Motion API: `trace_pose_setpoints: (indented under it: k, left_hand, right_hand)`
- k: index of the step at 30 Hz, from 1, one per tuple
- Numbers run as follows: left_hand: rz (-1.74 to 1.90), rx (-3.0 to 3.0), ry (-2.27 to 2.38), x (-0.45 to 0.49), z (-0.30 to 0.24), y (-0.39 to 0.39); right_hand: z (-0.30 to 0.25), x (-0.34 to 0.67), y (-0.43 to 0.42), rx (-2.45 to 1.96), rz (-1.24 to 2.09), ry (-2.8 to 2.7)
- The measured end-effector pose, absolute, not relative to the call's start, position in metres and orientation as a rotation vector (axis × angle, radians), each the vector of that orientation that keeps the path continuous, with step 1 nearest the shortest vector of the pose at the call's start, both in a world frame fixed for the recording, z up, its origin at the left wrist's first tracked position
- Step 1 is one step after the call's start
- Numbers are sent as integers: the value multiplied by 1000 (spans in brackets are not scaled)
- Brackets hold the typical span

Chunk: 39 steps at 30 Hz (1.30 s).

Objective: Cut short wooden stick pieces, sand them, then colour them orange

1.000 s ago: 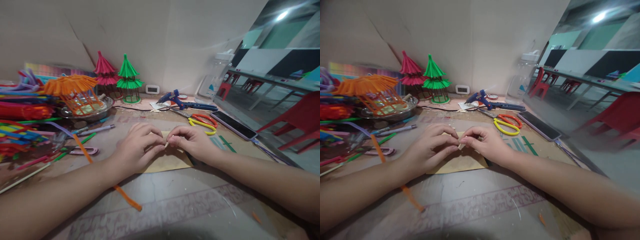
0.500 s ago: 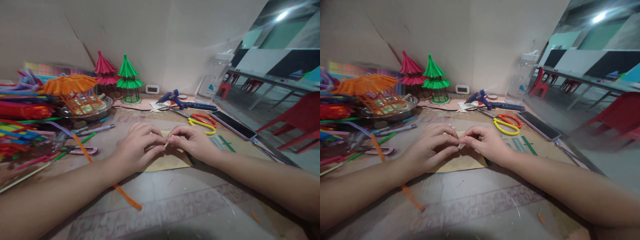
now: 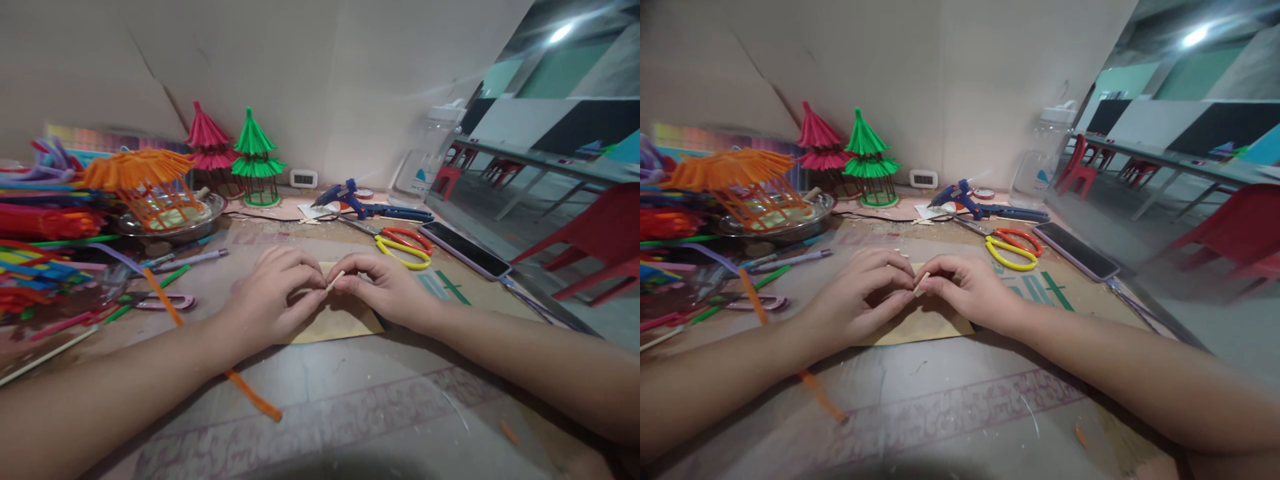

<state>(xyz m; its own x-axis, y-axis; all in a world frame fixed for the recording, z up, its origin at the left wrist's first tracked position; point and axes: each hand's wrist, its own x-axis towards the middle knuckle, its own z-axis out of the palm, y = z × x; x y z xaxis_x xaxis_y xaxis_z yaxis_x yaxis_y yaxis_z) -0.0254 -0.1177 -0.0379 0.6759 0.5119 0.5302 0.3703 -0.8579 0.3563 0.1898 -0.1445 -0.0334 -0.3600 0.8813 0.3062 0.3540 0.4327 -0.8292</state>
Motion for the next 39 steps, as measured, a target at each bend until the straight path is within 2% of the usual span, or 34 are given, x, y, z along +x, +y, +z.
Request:
trace_pose_setpoints:
  k: [9, 16, 23, 31, 39]
  left_hand:
    - [899, 2701, 753, -27, -42, -115]
    - [704, 2721, 758, -27, -43, -117]
    - [568, 2754, 788, -28, -41, -119]
    - [551, 2758, 784, -28, -45, -118]
    - [508, 2771, 800, -26, -41, -118]
  right_hand:
    - [-36, 195, -138, -1056, 778, -1884]
    - [-36, 216, -119, -1125, 502, -2122]
    - [-42, 222, -114, -995, 427, -2383]
    - [-45, 221, -129, -893, 471, -2412]
    - [-47, 217, -120, -924, 343, -2405]
